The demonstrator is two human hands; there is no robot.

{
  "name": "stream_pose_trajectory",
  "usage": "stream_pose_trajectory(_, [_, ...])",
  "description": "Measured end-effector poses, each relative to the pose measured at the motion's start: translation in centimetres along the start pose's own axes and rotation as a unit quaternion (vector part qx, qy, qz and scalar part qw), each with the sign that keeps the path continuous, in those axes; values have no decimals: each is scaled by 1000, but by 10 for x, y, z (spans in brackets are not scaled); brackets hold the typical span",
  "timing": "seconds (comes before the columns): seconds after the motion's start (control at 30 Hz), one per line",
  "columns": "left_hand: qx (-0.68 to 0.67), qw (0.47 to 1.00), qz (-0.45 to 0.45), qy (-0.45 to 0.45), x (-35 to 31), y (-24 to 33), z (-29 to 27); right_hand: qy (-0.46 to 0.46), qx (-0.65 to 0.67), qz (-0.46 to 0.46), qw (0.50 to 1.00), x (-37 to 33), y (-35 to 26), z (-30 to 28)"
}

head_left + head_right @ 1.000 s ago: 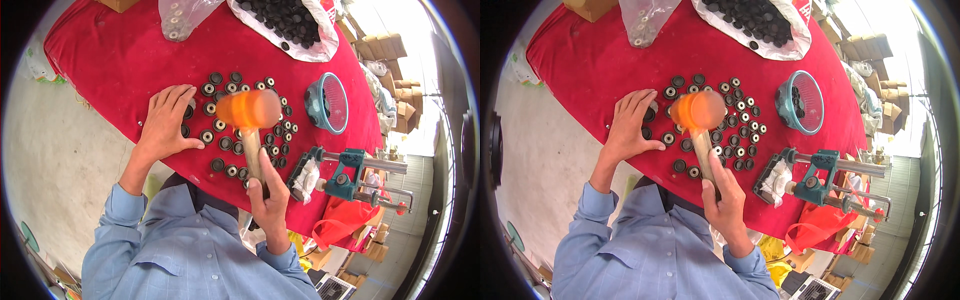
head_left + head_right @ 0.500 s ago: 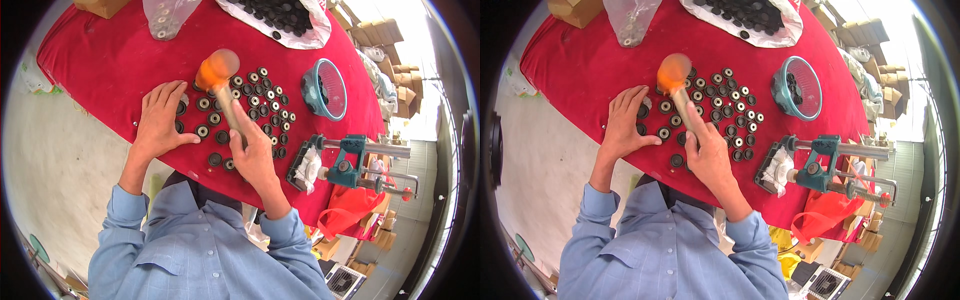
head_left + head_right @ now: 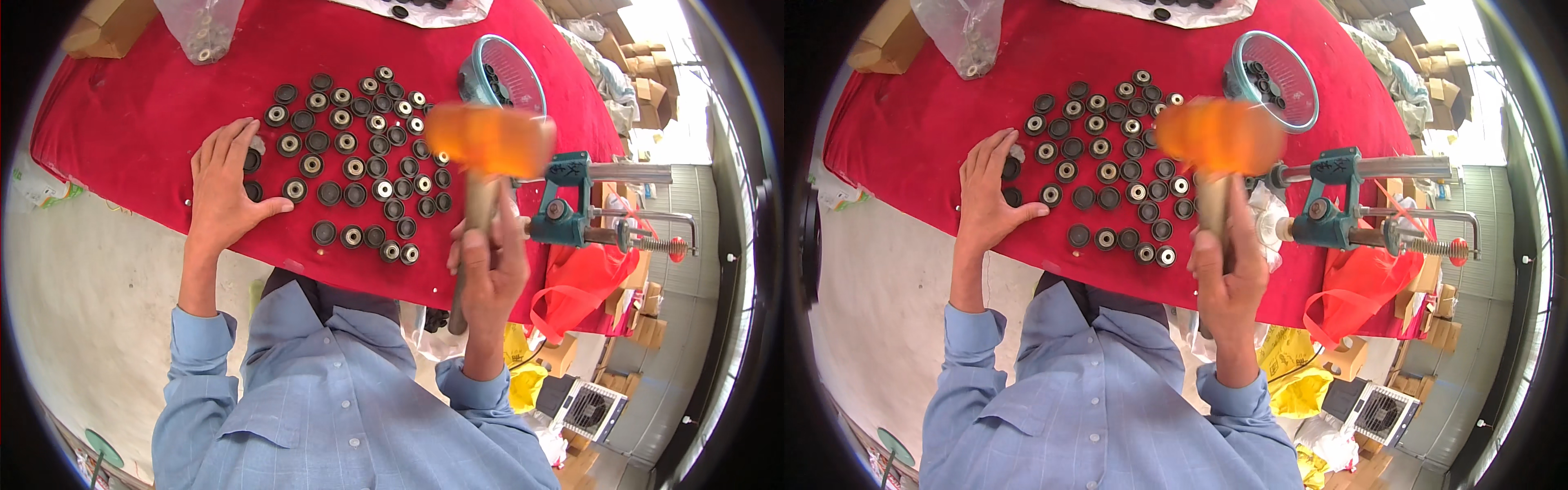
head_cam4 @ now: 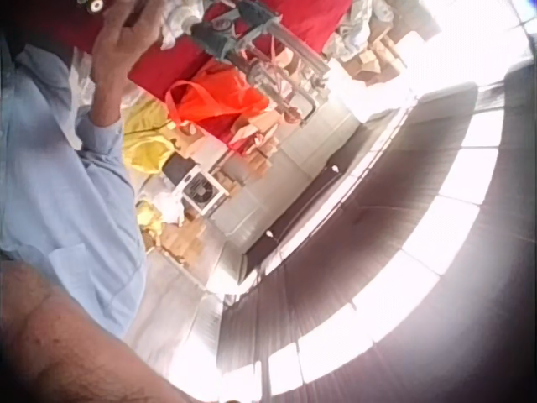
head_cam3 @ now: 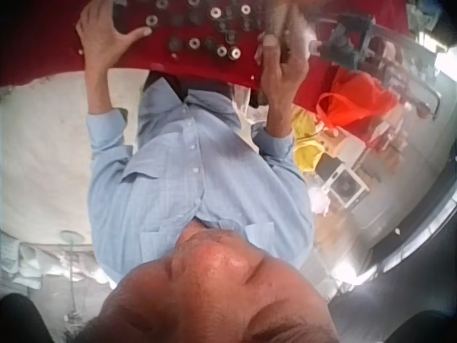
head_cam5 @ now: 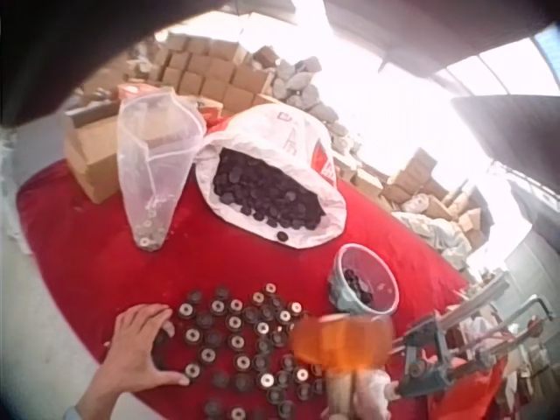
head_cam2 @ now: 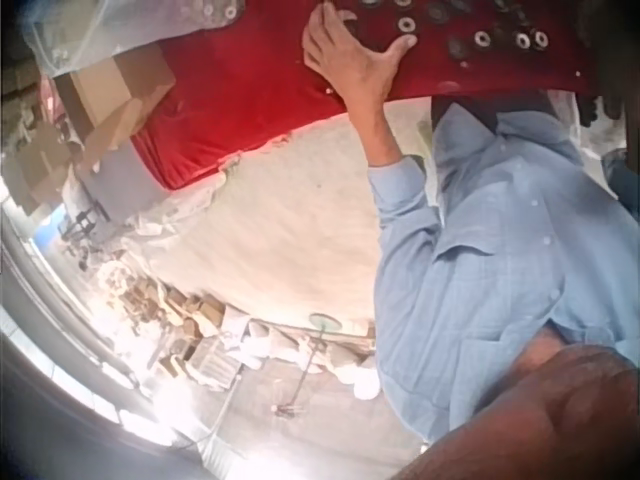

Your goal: The person places small metal rings into the center of numerous black circular discs arranged on a red table. They then use a rubber mallet to tap the rings into place on the discs. Finally, the person flips the discs over to reveal the finished assembly.

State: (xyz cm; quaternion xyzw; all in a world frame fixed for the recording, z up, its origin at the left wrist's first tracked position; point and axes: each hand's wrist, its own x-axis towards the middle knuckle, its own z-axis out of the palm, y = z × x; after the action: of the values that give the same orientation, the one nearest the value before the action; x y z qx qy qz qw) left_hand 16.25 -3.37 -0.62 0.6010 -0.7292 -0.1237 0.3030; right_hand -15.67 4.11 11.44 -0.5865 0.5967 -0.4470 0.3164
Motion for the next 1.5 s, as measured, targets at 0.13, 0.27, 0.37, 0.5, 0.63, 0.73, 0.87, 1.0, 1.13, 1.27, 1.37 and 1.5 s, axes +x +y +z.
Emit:
stream_pose_trajectory(0.13, [9, 1000, 13, 9, 0, -3, 4, -53, -96, 17, 994, -27, 33, -1])
stream_pose_trajectory(0.27, [19, 1000, 14, 8, 0, -4, 5, -65, -178, -31, 981, -29, 53, 16])
stream_pose_trajectory(0.37, [21, 1000, 12, 10, -1, -4, 5, -78, -114, 38, 990, -29, 47, 10])
stream_pose_trajectory(0.5, [27, 999, 14, 15, -2, -6, 6, -65, -83, 23, 994, -54, 27, -3])
stream_pose_trajectory(0.63, [2, 1000, 12, 21, -1, -4, 4, -142, -120, -43, 982, -74, 15, -1])
stream_pose_trajectory(0.73, [-11, 998, 40, 55, -2, 3, 0, -167, -138, 20, 976, -78, 31, 10])
stream_pose_trajectory(0.87, [-51, 988, 87, 113, -36, 33, 0, -69, -71, 28, 995, -82, 34, -13])
stream_pose_trajectory(1.0, [-160, 981, 72, 86, -87, 77, 38, -46, -75, 19, 996, -114, 34, -43])
stream_pose_trajectory(1.13, [-155, 984, 58, 65, -91, 104, 59, -151, -180, 39, 971, -110, 34, -27])
stream_pose_trajectory(1.27, [-141, 986, 57, 65, -84, 106, 63, -80, -127, 5, 989, -111, 36, -36])
stream_pose_trajectory(1.37, [-126, 988, 67, 56, -80, 107, 65, -7, -83, 56, 995, -129, 34, -56])
stream_pose_trajectory(1.5, [-117, 989, 76, 54, -74, 110, 72, -79, -143, 104, 981, -122, 48, -48])
